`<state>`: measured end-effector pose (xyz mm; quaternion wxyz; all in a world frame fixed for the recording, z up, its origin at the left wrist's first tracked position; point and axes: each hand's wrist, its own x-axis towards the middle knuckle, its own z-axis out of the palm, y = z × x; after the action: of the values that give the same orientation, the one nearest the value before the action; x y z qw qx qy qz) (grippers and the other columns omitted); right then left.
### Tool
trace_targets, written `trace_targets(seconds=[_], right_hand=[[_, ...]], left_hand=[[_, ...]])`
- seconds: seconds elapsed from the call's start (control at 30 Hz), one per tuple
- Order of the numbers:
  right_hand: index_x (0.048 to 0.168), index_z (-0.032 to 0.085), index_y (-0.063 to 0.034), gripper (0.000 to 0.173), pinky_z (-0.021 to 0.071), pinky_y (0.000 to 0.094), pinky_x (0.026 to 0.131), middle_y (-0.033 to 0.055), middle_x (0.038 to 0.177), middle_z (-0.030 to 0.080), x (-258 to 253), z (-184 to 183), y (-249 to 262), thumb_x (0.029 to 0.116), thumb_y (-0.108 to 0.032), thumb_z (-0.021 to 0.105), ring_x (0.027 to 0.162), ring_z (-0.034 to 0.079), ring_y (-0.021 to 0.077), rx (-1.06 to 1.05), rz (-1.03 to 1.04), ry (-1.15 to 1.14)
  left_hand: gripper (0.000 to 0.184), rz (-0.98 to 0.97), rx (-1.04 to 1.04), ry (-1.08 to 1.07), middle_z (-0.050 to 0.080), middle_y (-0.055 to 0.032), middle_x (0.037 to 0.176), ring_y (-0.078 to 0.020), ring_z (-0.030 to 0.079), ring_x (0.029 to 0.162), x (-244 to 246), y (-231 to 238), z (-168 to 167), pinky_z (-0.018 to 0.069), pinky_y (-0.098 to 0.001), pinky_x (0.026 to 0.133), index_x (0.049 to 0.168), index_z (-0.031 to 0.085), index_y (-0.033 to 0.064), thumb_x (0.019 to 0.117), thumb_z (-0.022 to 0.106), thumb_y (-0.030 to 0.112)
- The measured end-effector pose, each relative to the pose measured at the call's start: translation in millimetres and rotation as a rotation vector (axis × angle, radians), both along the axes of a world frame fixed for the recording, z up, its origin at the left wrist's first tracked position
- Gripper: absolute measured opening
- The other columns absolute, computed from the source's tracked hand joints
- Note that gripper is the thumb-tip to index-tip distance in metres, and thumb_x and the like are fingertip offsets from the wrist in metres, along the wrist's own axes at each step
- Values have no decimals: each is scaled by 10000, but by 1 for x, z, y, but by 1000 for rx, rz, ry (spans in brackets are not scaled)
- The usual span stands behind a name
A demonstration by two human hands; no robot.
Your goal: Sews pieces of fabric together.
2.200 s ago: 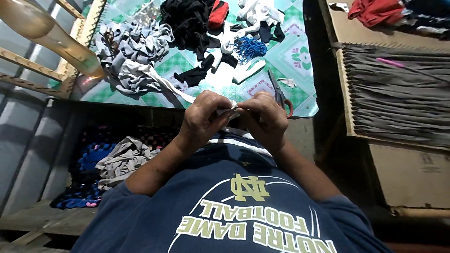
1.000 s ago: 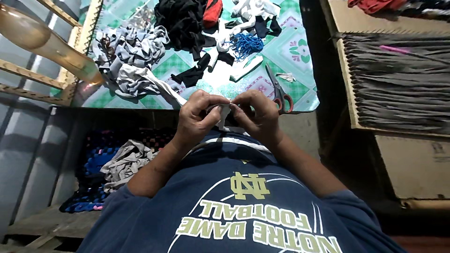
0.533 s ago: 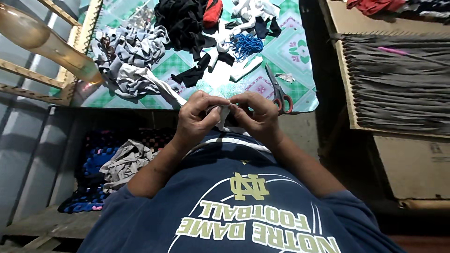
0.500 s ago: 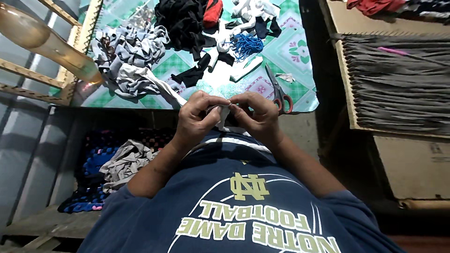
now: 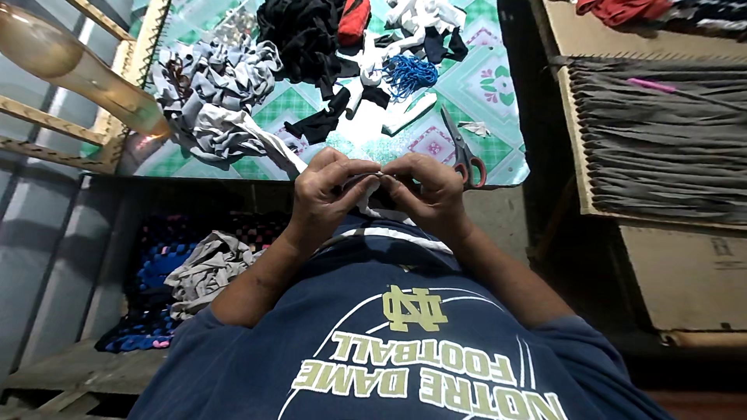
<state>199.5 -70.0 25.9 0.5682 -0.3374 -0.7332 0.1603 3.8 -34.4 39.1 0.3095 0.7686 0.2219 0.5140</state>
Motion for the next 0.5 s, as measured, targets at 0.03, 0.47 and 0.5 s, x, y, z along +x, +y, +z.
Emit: trace_targets(seconds=[0.03,0.47,0.5], right_hand=[[1010,702,58,139,522,272,815,101,883,703,1,1,0,974,-58,632,788,621,81,2,-2,-17],[1181,544,115,254,480,159,682,31,861,564,5,5,0,1002,-62,512,744,534,5,-195,148,60],[1187,529,111,253,490,162,706,37,887,568,5,5,-1,1012,-64,476,772,547,7,-191,136,47]], left_hand=[[132,9,24,7,621,-68,907,-66,582,848,0,1,0,496,-168,769,1030,758,-26,912,742,30],[98,14,-109,-39,641,-32,923,-39,591,864,4,-1,1,501,-168,772,996,731,-19,924,690,35],[93,-22,-260,-89,647,0,931,-30,611,863,4,-1,3,527,-178,771,1005,719,3,927,674,27]])
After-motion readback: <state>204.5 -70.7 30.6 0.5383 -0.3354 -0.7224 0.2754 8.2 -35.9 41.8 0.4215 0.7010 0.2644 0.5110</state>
